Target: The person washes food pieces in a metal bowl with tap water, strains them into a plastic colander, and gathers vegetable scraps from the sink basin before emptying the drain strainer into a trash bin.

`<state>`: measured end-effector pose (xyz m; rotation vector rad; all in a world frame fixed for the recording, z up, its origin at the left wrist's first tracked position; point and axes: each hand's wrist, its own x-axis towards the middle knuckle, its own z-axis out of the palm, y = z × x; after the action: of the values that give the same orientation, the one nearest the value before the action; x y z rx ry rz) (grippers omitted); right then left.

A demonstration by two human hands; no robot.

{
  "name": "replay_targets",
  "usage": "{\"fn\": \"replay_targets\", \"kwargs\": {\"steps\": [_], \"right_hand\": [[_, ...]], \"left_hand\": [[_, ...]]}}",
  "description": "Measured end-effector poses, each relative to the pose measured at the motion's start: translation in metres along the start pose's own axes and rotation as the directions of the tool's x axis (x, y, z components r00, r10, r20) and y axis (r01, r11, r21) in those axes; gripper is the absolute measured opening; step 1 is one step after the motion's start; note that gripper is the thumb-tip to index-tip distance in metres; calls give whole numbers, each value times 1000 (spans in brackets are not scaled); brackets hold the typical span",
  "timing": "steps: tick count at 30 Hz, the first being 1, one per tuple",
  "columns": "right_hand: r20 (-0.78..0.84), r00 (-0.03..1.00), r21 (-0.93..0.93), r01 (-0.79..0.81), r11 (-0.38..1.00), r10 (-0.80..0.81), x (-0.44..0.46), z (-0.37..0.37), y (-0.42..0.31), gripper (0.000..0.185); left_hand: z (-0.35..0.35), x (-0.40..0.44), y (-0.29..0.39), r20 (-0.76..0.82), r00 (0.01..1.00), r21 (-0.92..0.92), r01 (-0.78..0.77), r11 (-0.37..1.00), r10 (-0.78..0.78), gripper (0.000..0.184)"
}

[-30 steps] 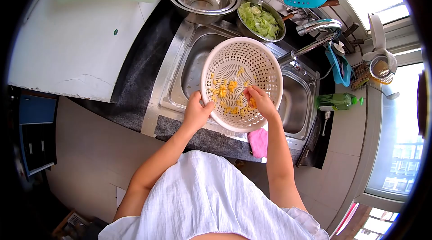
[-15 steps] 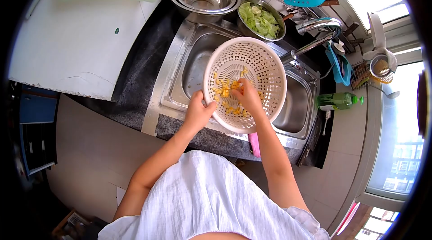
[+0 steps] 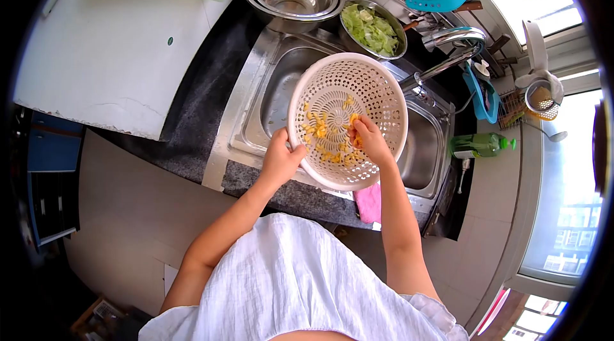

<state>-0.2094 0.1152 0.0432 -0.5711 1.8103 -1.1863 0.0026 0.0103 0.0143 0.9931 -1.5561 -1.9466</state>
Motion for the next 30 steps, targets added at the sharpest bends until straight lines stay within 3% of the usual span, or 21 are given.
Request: {"fn": "replay_targets", "kwargs": {"steps": [2, 4, 5, 6, 7, 8, 9, 10, 11, 12, 16, 18, 19, 20, 21, 23, 24, 25, 26, 29, 30], "right_hand": [[-2, 1000, 102, -25, 994, 25, -6, -2, -8, 21], [84, 996, 344, -34, 938, 6, -12, -5, -19, 21], [83, 997, 346, -38, 937, 10, -5, -6, -4, 21], [15, 998, -265, 58, 963, -55, 5, -7, 23, 20], [-1, 988, -780, 97, 618, -156, 11, -4, 28, 20], [-101, 977, -614, 88, 785, -188, 13, -4, 32, 15], [-87, 976, -619, 104, 779, -199, 17, -4, 17, 15], [-77, 995, -358, 32, 933, -64, 8, -2, 4, 16], [-45, 997, -64, -71, 995, 68, -2, -2, 1, 18], [32, 995, 126, -96, 987, 93, -1, -6, 1, 15], [96, 995, 342, -28, 939, -5, -7, -8, 1, 14], [78, 988, 573, 65, 817, -133, -11, -14, -4, 12], [75, 989, 575, 63, 816, -130, -8, -12, 6, 12], [-26, 984, -58, 175, 983, -177, 0, -9, 22, 10], [-83, 958, -667, 151, 729, -274, 3, -4, 25, 9], [-127, 947, -596, 164, 786, -294, 11, -8, 21, 8], [-129, 980, -325, 104, 940, -153, 1, -6, 14, 7], [-95, 995, -27, 22, 999, -25, -5, -4, 11, 6], [-41, 999, 158, 15, 987, -9, -4, -5, 13, 2], [38, 999, 385, 9, 923, -25, -14, 2, 2, 5], [38, 999, 384, 9, 923, -25, -16, 2, 1, 5]], "left_hand": [[0, -1, 0, 7, 1000, -7, 16, 1000, -16, 26], [0, 1, 0, 10, 999, -15, 32, 999, -32, 26], [0, 1, -2, 8, 1000, 18, 15, 1000, -15, 27], [1, -1, -3, 11, 1000, 52, 0, 999, -1, 27], [1, 1, -2, 18, 1000, 56, -8, 998, 7, 27], [0, 4, 0, 26, 999, 55, -29, 998, 28, 27], [0, 6, 1, 12, 999, 46, -50, 998, 49, 28], [0, -2, -1, 9, 999, 39, -44, 998, 43, 28], [1, -8, -4, 17, 999, 39, -27, 999, 27, 28], [0, -4, -3, 12, 1000, 27, 2, 1000, -2, 28], [1, -1, -8, 8, 1000, -6, 7, 1000, -7, 28], [0, 0, -9, 10, 1000, -17, 3, 1000, -3, 28], [0, -1, -10, 8, 1000, -2, 15, 1000, -15, 28], [1, -1, -10, 6, 1000, 12, 22, 1000, -22, 28], [0, -3, -6, 15, 1000, 18, 18, 1000, -19, 28], [-1, -3, 3, -3, 1000, 45, 1, 999, -1, 26], [-1, -4, -1, 5, 1000, 45, -15, 999, 15, 25], [-1, -8, -4, 7, 1000, 47, -6, 999, 6, 25], [-1, -4, -4, 3, 1000, 23, -3, 1000, 3, 25], [-1, -3, -7, -2, 1000, -4, -22, 1000, 22, 25], [-1, -4, -6, -2, 1000, -17, -17, 1000, 17, 25]]}}
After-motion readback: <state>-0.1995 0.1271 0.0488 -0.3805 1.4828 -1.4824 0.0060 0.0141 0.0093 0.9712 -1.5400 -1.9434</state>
